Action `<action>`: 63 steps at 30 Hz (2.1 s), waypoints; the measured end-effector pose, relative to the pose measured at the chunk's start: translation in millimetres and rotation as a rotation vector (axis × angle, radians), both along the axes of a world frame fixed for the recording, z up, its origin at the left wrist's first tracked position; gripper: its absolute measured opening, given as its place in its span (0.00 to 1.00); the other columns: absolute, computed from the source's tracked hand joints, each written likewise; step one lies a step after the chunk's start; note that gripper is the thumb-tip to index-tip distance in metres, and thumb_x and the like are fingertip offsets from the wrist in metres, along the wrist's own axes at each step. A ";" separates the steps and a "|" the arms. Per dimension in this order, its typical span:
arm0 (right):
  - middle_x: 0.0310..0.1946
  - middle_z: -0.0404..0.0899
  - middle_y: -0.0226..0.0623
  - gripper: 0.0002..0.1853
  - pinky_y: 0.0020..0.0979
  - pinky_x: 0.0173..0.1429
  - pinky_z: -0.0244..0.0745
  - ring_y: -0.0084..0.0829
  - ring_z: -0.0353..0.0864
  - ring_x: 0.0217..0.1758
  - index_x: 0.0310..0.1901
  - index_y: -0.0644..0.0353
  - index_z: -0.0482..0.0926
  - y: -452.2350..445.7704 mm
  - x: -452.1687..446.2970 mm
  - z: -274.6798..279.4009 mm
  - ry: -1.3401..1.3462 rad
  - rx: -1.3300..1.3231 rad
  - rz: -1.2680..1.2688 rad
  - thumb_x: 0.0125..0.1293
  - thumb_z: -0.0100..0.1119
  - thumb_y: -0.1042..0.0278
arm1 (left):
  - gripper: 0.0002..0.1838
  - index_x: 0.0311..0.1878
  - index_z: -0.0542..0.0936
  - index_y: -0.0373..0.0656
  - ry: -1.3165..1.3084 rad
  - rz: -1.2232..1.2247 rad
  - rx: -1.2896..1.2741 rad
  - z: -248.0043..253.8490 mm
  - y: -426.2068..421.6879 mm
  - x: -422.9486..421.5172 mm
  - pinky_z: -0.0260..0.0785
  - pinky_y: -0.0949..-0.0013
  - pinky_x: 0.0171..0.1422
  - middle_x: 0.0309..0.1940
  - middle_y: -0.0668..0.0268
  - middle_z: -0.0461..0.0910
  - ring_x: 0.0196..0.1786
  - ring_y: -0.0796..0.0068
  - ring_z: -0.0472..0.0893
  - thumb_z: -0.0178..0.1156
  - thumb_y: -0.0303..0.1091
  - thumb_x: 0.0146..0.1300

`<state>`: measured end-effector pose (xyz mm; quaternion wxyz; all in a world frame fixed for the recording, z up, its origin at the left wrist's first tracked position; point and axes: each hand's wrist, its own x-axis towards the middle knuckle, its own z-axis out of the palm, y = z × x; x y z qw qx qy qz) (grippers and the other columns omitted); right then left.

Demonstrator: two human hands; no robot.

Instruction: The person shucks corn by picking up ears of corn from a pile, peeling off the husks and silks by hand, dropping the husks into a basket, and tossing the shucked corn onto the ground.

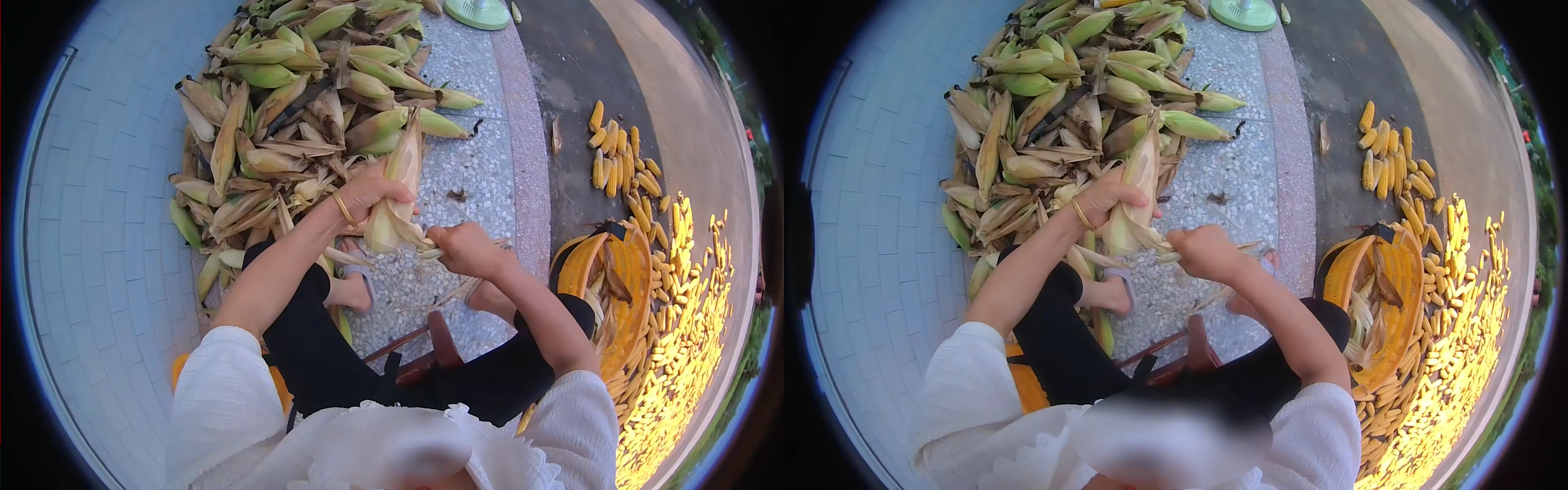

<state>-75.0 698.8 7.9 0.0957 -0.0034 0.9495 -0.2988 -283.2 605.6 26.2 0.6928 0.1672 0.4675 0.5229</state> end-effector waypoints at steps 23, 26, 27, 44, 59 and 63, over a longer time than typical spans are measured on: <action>0.43 0.77 0.46 0.21 0.42 0.46 0.73 0.47 0.77 0.46 0.48 0.57 0.71 151.9 438.6 72.4 -0.531 0.789 -1.322 0.52 0.64 0.67 | 0.30 0.57 0.68 0.40 0.368 -0.237 0.041 -11.8 31.2 49.0 0.73 0.71 0.45 0.40 0.67 0.74 0.40 0.76 0.77 0.67 0.34 0.50; 0.57 0.69 0.46 0.35 0.40 0.56 0.71 0.45 0.72 0.57 0.59 0.59 0.66 136.5 406.5 72.1 -1.035 0.611 -1.154 0.48 0.69 0.64 | 0.36 0.58 0.68 0.38 0.757 -0.272 0.158 -2.8 31.6 63.1 0.69 0.71 0.50 0.41 0.65 0.75 0.43 0.73 0.76 0.70 0.35 0.43; 0.57 0.69 0.46 0.35 0.40 0.56 0.71 0.45 0.72 0.57 0.59 0.59 0.66 143.0 373.8 63.6 -0.992 0.597 -1.107 0.48 0.69 0.64 | 0.37 0.58 0.68 0.38 0.880 -0.308 0.194 -7.6 31.9 65.6 0.69 0.70 0.50 0.42 0.62 0.76 0.43 0.70 0.77 0.71 0.37 0.42; 0.22 0.76 0.43 0.05 0.41 0.27 0.72 0.44 0.78 0.25 0.32 0.60 0.68 62.8 6.0 52.6 0.292 0.296 -0.298 0.60 0.53 0.70 | 0.38 0.59 0.67 0.41 0.084 -0.161 0.266 19.4 5.4 41.4 0.73 0.69 0.43 0.38 0.63 0.76 0.39 0.72 0.78 0.69 0.49 0.49; 0.25 0.74 0.30 0.13 0.28 0.55 0.63 0.27 0.73 0.40 0.41 0.62 0.80 16.4 -2.9 72.1 0.445 -1.166 -0.677 0.67 0.50 0.61 | 0.29 0.45 0.73 0.34 -0.431 0.244 0.100 -17.6 28.1 4.3 0.76 0.57 0.51 0.45 0.50 0.78 0.42 0.60 0.81 0.54 0.56 0.61; 0.18 0.66 0.31 0.19 0.26 0.46 0.63 0.26 0.66 0.27 0.23 0.59 0.72 9.7 -30.1 79.9 0.724 -1.853 -0.540 0.69 0.46 0.57 | 0.30 0.42 0.74 0.31 -0.411 0.475 0.104 -5.9 40.8 -16.1 0.76 0.57 0.46 0.40 0.48 0.79 0.38 0.57 0.81 0.55 0.56 0.58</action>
